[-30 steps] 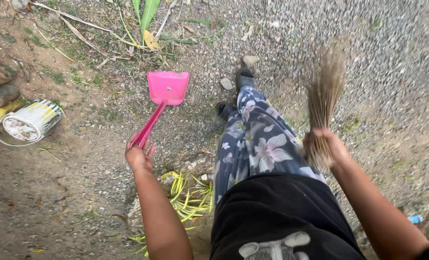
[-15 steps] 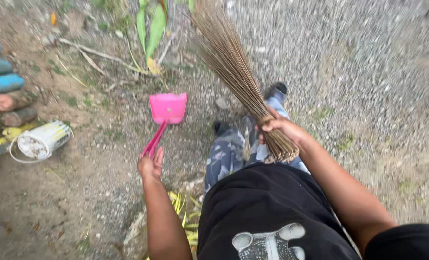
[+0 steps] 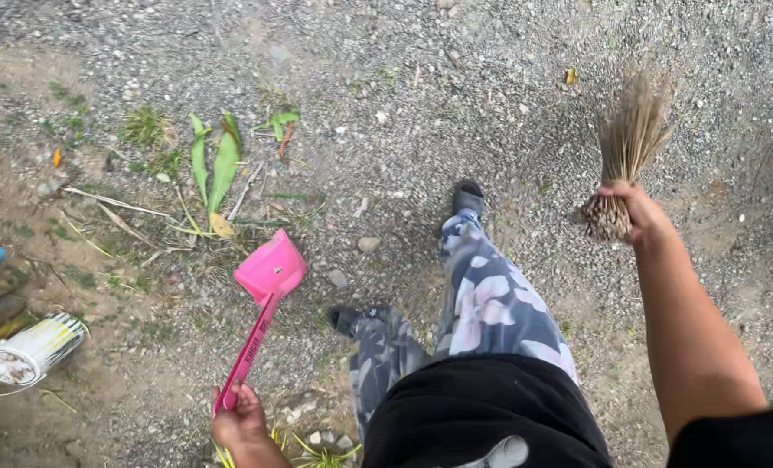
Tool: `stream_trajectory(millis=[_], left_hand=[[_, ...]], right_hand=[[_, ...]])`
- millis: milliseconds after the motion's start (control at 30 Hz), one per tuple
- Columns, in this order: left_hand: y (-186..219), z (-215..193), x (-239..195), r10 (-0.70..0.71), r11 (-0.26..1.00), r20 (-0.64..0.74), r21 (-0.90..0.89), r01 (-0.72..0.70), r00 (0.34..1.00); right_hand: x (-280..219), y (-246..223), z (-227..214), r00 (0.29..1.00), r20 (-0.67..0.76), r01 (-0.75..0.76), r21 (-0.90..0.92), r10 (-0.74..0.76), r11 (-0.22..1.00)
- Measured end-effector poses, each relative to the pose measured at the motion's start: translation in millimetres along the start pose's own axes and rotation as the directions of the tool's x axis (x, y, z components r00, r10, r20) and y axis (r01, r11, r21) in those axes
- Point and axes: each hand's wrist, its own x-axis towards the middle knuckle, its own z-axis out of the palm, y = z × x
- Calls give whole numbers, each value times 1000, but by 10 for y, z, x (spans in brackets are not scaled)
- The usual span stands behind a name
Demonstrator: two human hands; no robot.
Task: The person sweeps debris from a gravel path and garden area into a dustpan and transfers palm fronds into a trash bin by hand.
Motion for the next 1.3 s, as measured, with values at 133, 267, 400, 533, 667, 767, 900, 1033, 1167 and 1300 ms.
stream_trajectory(millis=[133, 267, 400, 533, 667, 767, 900, 1033, 1167, 1300], left_hand=[[-276, 131, -401, 47, 998, 49, 40, -49, 998], [-359, 259, -571, 118, 988, -85, 108, -108, 989], [-516, 310, -535, 46, 997, -109, -59, -53, 993], [-713, 61, -454, 92, 988, -178, -108, -113, 980], [-881, -310, -315, 76, 997, -139, 20, -74, 987], [-907, -412, -350, 59, 998, -240, -17, -65, 969], [-651, -433, -351, 67, 995, -269, -57, -85, 961], [-156, -403, -171, 105, 993, -214, 71, -92, 971], [306, -390, -155, 78, 989, -266, 145, -40, 961], [592, -384, 63, 111, 990, -255, 118, -83, 961]], right_hand=[[746, -388, -85, 956, 176, -214, -120, 233, 969], [713, -600, 294, 834, 447, -116, -432, 323, 895], [-479, -1110, 12, 770, 412, -210, -558, 488, 803], [-858, -1312, 116, 854, 421, -71, -489, 306, 869], [-57, -908, 1139, 951, 276, -7, -437, 142, 899], [236, -303, 2499, 873, 380, -57, -540, 304, 840], [-369, 509, 3899, 764, 439, 100, -806, 474, 584], [-945, 18, 3996, 692, 450, 2, -783, 564, 622], [-1352, -688, 3905, 643, 565, 101, -732, 517, 674], [-992, -714, 4587, 809, 509, 146, -660, 295, 736]])
